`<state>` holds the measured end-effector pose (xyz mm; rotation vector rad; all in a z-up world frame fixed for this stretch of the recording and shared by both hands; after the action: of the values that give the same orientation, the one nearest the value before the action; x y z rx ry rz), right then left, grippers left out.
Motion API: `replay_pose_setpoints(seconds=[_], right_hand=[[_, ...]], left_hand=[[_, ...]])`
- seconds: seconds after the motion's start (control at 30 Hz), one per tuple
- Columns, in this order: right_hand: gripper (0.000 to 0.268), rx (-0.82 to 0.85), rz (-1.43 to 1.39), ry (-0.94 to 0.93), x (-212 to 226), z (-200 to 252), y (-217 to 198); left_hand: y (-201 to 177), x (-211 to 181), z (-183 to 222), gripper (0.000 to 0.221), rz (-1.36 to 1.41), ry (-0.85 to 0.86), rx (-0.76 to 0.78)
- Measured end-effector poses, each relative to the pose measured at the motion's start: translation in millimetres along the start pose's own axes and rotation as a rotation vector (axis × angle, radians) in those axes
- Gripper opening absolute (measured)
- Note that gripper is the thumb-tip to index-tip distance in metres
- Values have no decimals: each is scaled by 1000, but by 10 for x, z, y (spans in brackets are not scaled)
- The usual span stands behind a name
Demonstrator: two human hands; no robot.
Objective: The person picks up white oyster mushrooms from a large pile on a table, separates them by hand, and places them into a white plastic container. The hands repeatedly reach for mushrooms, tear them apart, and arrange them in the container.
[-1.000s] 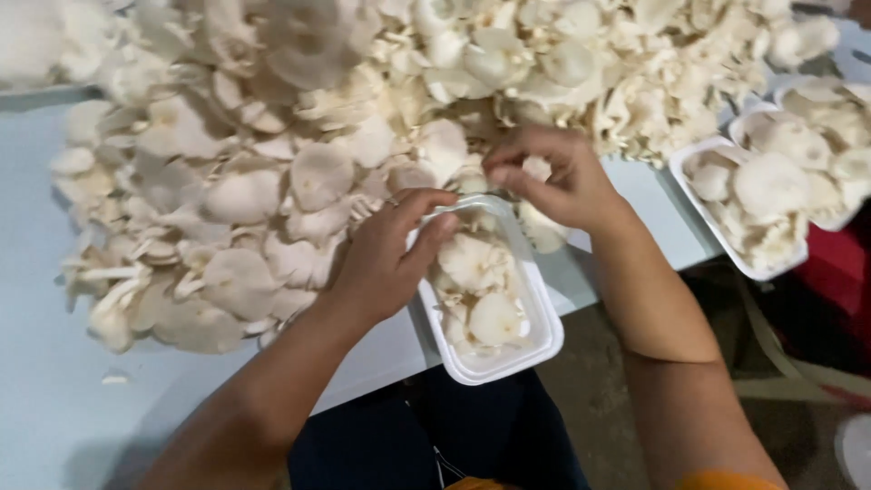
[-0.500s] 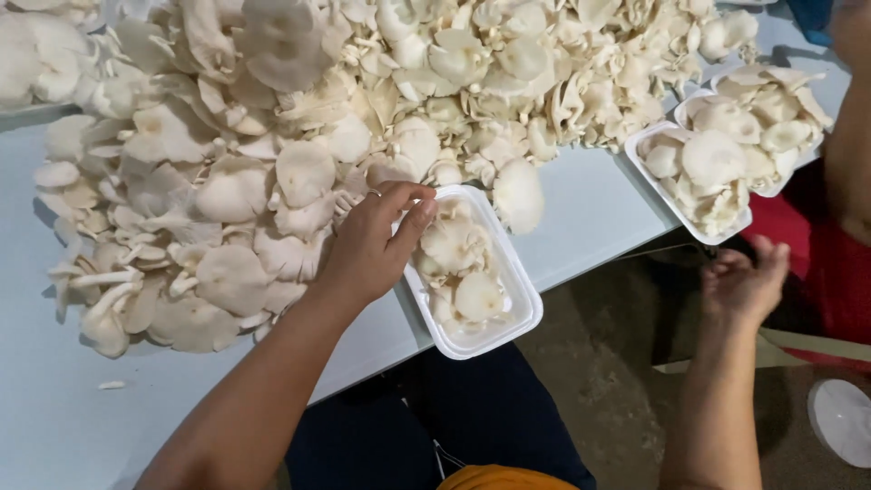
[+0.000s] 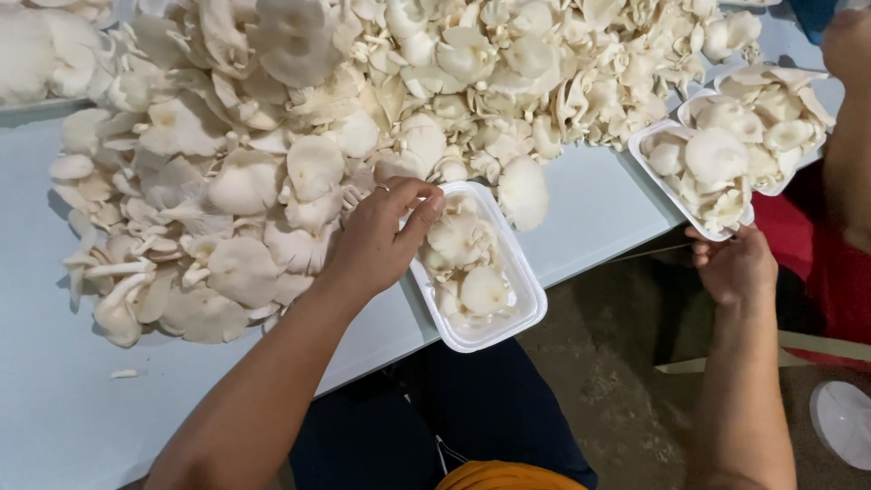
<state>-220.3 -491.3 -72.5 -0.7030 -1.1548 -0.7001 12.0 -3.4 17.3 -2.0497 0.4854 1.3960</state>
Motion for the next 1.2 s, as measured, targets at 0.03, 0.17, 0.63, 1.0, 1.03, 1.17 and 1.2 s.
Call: replay_pose_setpoints(seconds=[0.03, 0.17, 0.63, 1.0, 1.03, 1.17, 1.2], right_hand=[[40, 1, -2, -4, -26, -4, -47], [49, -32, -48, -28, -151, 105, -281], [68, 1, -98, -149, -105, 626, -700], [54, 130, -75, -142, -269, 407, -135], [54, 134, -74, -142, -277, 438, -56], [47, 95, -126, -183, -278, 606, 290], [41, 59, -133, -187, -282, 660, 377]], left_hand=[[1, 1, -7, 47, -2, 4, -2], [-7, 19, -7, 45, 2, 0, -9], [5, 12, -12, 47, -9, 14, -9], [-7, 4, -9, 44, -13, 21, 0], [-9, -2, -7, 44, -14, 19, -3], [-7, 3, -4, 41, -23, 0, -1], [1, 11, -2, 43, -28, -1, 0]])
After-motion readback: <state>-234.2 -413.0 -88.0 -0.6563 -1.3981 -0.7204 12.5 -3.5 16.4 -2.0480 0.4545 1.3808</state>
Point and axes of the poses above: each hand's wrist, its own z-axis away from the middle knuckle, its own y-axis out of the palm, x = y × z, the point moved 2 cm from there along -z, towards the middle knuckle, and after that the axes turned 15 degrees about z, right-handed, at the moved point
